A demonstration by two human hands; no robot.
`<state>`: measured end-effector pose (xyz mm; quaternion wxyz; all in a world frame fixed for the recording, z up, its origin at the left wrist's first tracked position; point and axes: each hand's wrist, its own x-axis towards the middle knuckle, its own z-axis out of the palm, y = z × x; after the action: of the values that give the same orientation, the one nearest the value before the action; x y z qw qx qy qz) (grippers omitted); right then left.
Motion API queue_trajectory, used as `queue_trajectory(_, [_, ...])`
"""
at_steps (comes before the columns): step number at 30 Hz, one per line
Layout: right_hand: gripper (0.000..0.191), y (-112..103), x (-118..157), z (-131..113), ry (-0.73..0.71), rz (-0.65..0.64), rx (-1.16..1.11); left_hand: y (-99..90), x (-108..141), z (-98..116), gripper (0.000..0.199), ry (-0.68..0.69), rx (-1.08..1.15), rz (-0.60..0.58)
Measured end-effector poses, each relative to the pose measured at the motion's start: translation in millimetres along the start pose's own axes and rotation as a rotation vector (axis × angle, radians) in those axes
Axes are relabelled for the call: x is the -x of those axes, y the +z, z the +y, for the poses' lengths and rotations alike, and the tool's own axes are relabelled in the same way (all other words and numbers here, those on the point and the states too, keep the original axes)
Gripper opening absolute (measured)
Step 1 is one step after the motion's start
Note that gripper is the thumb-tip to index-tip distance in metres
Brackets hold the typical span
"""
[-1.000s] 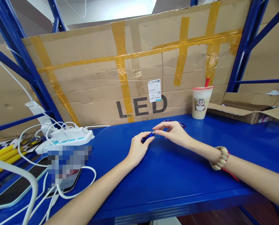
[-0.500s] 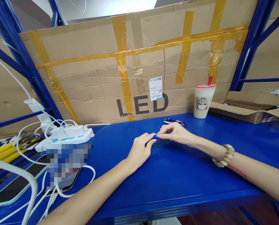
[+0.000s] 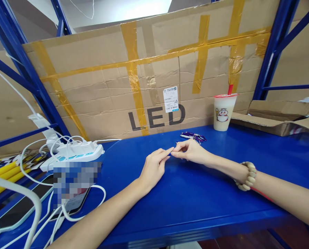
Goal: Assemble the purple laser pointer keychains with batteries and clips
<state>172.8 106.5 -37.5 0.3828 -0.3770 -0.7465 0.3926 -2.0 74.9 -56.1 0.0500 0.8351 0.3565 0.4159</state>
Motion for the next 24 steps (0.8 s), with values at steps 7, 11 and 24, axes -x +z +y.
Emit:
queue_trajectory(7, [0.041,4,0,-3,0.093,0.023,-0.008,-2.9,-4,3,0.031,-0.066,0.027,0.018])
queue_trajectory(11, [0.042,4,1,-8,0.079,0.036,-0.014,-3.5,-7,4,0.027,-0.103,0.070,0.062])
queue_trajectory(24, [0.035,-6,-3,-4,-0.260,0.229,0.188,-3.7,-11,6,0.027,-0.303,0.121,0.035])
